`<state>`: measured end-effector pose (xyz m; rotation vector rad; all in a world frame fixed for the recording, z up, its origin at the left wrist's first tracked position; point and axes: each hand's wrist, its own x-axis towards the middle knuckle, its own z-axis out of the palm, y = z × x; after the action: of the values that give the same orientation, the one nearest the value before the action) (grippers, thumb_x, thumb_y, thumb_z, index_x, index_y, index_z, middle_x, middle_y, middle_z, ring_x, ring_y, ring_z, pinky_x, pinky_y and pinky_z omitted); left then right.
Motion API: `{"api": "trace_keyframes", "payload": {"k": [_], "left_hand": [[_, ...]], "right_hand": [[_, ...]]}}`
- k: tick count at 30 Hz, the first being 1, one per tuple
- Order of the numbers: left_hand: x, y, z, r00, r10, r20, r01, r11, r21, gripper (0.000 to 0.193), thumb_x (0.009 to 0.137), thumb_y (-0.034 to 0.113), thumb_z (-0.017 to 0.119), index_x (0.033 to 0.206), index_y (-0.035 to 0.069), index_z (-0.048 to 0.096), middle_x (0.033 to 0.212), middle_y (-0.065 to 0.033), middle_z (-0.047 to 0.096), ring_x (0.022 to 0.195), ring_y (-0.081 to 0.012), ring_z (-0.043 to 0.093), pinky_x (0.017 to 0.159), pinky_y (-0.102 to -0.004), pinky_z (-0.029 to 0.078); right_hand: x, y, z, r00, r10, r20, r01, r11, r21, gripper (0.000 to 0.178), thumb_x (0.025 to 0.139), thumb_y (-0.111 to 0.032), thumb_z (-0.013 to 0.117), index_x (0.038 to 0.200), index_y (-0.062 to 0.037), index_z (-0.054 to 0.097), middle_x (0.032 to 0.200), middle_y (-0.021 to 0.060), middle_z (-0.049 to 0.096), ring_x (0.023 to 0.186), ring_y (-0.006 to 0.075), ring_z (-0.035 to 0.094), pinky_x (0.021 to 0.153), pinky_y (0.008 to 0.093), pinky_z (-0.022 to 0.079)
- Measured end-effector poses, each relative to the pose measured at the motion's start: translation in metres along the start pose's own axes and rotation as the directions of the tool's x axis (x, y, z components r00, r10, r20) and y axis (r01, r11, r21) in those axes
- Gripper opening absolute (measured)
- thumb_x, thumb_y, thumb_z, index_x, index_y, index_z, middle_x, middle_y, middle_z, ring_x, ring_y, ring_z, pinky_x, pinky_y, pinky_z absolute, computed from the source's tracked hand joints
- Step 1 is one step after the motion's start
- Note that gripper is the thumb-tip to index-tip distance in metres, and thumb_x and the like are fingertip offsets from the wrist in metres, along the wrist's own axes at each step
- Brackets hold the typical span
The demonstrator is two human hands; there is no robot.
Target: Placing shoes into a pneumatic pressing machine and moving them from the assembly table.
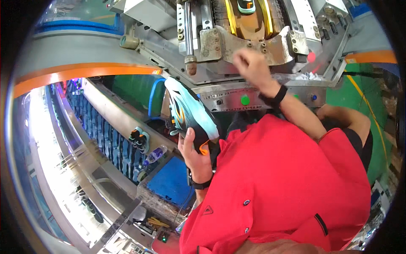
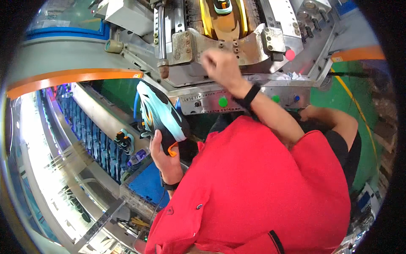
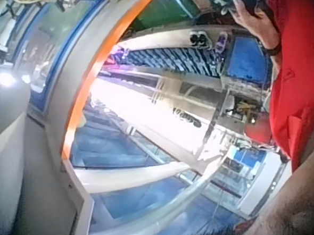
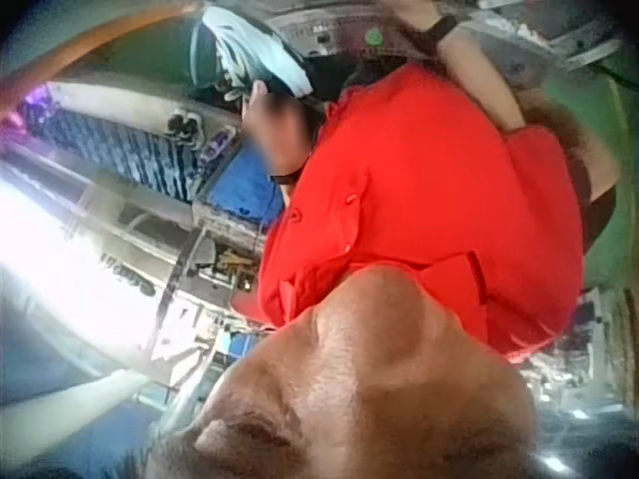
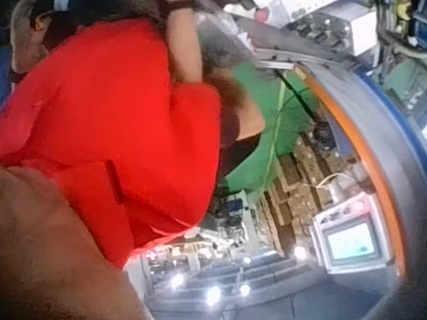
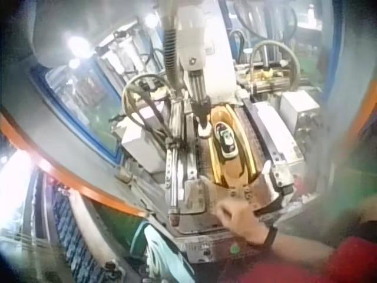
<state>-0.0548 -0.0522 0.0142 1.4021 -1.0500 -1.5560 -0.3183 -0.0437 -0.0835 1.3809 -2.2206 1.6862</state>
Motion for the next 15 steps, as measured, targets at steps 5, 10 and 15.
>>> {"api": "trace_keyframes", "payload": {"k": [5, 10, 15], "left_hand": [[-0.011, 0.003, 0.017, 0.984, -0.171, 0.05, 0.178, 0.963, -0.201, 0.018, 0.088, 0.022, 0.064, 0.097, 0.006, 0.063, 0.094, -0.0052, 0.066, 0.081, -0.0166, 0.065, 0.063, -0.0291, 0.051], [-0.029, -0.007, 0.006, 0.971, -0.232, 0.063, 0.24, 0.939, -0.246, 0.019, 0.088, 0.02, 0.064, 0.102, 0.006, 0.062, 0.1, -0.0048, 0.066, 0.091, -0.0187, 0.065, 0.074, -0.0335, 0.052], [-0.039, -0.025, -0.01, 0.994, -0.096, -0.044, 0.096, 0.995, -0.01, 0.022, 0.089, 0.019, 0.063, 0.106, 0.006, 0.06, 0.102, -0.0047, 0.065, 0.093, -0.0196, 0.064, 0.077, -0.0352, 0.052]], "right_hand": [[-0.102, 0.023, 0.024, 0.907, -0.185, 0.379, 0.262, 0.951, -0.164, 0.014, 0.078, -0.017, 0.063, 0.071, -0.0075, 0.055, 0.071, 0.0083, 0.054, 0.071, 0.0271, 0.058, 0.06, 0.0387, 0.049], [-0.144, 0.058, 0.049, 0.814, -0.105, 0.572, 0.224, 0.964, -0.141, 0.014, 0.08, -0.018, 0.062, 0.085, -0.006, 0.056, 0.092, 0.012, 0.057, 0.091, 0.0295, 0.06, 0.07, 0.0386, 0.053], [-0.162, 0.082, 0.069, 0.772, -0.101, 0.627, 0.264, 0.949, -0.173, 0.02, 0.079, -0.019, 0.061, 0.092, -0.0046, 0.056, 0.104, 0.0147, 0.055, 0.104, 0.0322, 0.058, 0.083, 0.0409, 0.052]]}}
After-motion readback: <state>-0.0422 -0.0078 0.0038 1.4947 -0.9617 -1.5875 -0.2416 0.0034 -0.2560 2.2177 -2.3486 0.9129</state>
